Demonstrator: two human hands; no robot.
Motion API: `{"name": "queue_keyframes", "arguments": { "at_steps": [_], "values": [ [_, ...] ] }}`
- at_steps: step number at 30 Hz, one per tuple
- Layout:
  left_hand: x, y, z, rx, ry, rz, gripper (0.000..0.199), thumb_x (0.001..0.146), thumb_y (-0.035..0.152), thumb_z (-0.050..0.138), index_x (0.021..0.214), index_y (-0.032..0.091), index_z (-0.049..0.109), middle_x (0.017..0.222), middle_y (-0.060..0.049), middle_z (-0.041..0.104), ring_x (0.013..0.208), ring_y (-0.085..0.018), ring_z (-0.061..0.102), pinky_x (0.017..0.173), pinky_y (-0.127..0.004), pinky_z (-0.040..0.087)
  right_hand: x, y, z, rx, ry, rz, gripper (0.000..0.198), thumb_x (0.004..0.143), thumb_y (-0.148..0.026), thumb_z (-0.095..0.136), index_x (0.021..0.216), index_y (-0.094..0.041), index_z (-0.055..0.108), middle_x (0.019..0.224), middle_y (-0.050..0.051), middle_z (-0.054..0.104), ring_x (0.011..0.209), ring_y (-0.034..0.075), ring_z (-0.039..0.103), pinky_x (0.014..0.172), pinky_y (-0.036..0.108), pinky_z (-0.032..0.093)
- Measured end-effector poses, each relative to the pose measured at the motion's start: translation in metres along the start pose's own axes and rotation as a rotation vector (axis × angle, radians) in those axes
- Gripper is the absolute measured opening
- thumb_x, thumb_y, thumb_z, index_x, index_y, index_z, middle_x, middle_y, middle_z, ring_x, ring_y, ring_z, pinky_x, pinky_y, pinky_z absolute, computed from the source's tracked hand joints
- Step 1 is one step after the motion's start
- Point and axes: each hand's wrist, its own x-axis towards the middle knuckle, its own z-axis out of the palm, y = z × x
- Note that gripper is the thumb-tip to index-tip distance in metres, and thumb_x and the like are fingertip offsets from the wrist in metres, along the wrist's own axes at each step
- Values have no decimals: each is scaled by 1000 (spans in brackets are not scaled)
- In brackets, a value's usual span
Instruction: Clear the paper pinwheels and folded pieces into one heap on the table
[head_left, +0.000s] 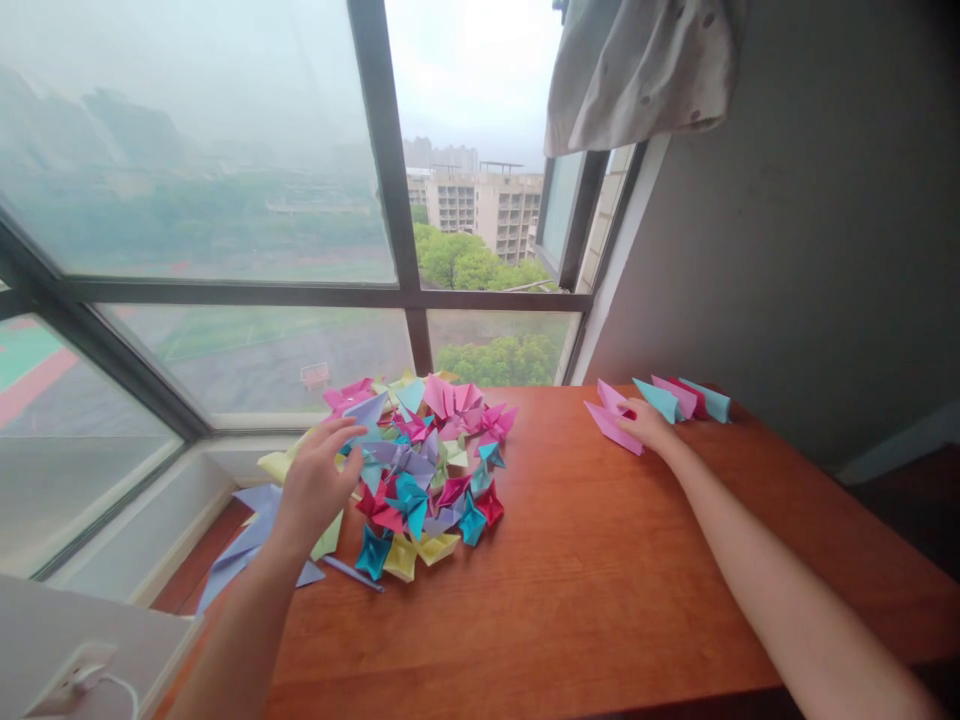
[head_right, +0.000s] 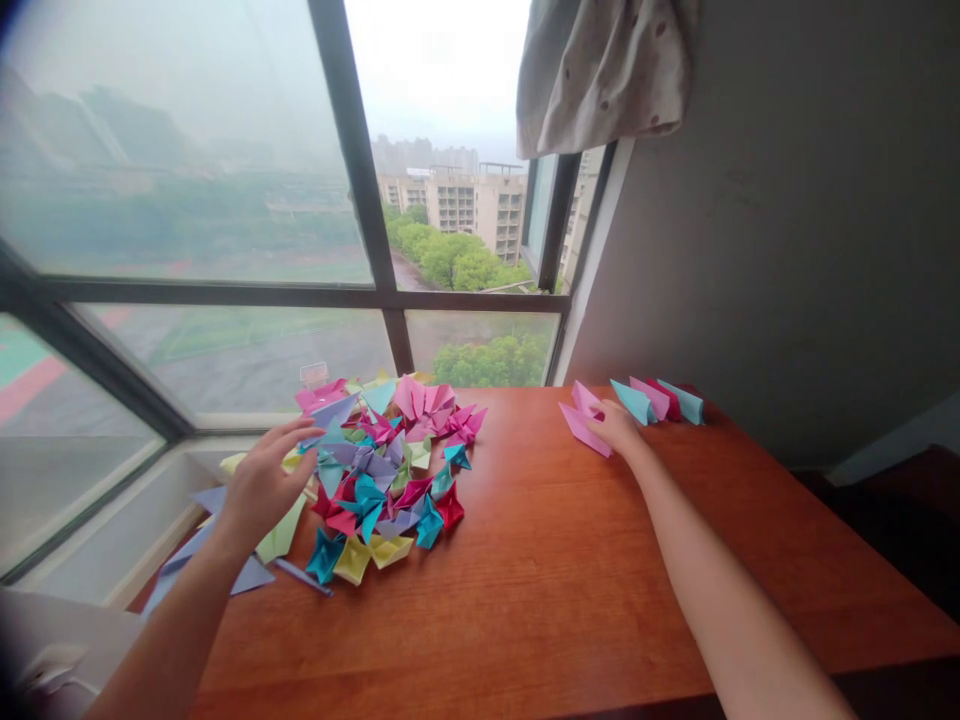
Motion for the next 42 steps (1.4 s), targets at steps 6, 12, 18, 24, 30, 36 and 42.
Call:
{"name": "queue_keyframes", "arguments": {
  "at_steps": [6, 12, 18, 24, 30, 36, 42],
  "values": [
    [-19, 22, -4, -55, -32, 7, 27, 87, 30, 48, 101, 18, 68, 118, -11, 65, 110, -26, 61, 100, -42, 46, 0, -7, 1, 16, 9, 4, 33, 74, -20, 57, 101, -20, 75, 103, 6, 73, 98, 23, 65, 86, 29, 49],
    [-36, 36, -5, -104, -72, 36, 25, 88, 28, 49, 102, 20, 67, 118, -10, 66, 110, -26, 61, 97, -41, 48, -13, -19, -2, 43, 87, -88, 33, 75, -13, 51, 94, -20, 77, 104, 6, 73, 103, 25, 64, 94, 36, 48],
    [-52, 57, -7, -155, -86, 70, 23, 90, 27, 50, 104, 20, 67, 117, -10, 66, 107, -25, 63, 93, -39, 51, -36, -31, -10, 143, 169, -187, 32, 79, -14, 48, 91, -24, 76, 101, 4, 74, 101, 23, 67, 93, 37, 52],
    [-65, 56, -15, -139, -22, 31, 23, 90, 26, 50, 104, 20, 68, 117, -9, 67, 108, -24, 63, 96, -39, 51, -61, -62, -25, 284, 278, -237, 28, 84, -23, 49, 97, -21, 74, 107, 7, 72, 104, 23, 66, 93, 37, 53],
    [-78, 55, -14, -129, 33, -56, 22, 91, 28, 50, 101, 21, 68, 116, -9, 68, 108, -25, 64, 97, -41, 51, -97, -164, -37, 694, 247, -333, 23, 88, -33, 57, 104, -27, 71, 115, 5, 67, 97, 23, 66, 76, 35, 60],
    [-79, 74, -19, -123, 69, -45, 20, 90, 27, 51, 100, 23, 67, 120, -10, 64, 111, -27, 62, 98, -43, 50, -111, -238, -13, 801, -2, -489, 27, 95, -37, 54, 118, -25, 61, 125, 6, 59, 101, 19, 62, 85, 36, 54],
    [-82, 98, -12, -188, 78, 22, 20, 89, 21, 52, 104, 25, 66, 120, -9, 63, 110, -26, 61, 94, -42, 52, -98, -195, -1, 702, 18, -409, 30, 95, -36, 55, 119, -20, 59, 124, 8, 58, 103, 20, 60, 88, 39, 52]
  ]
}}
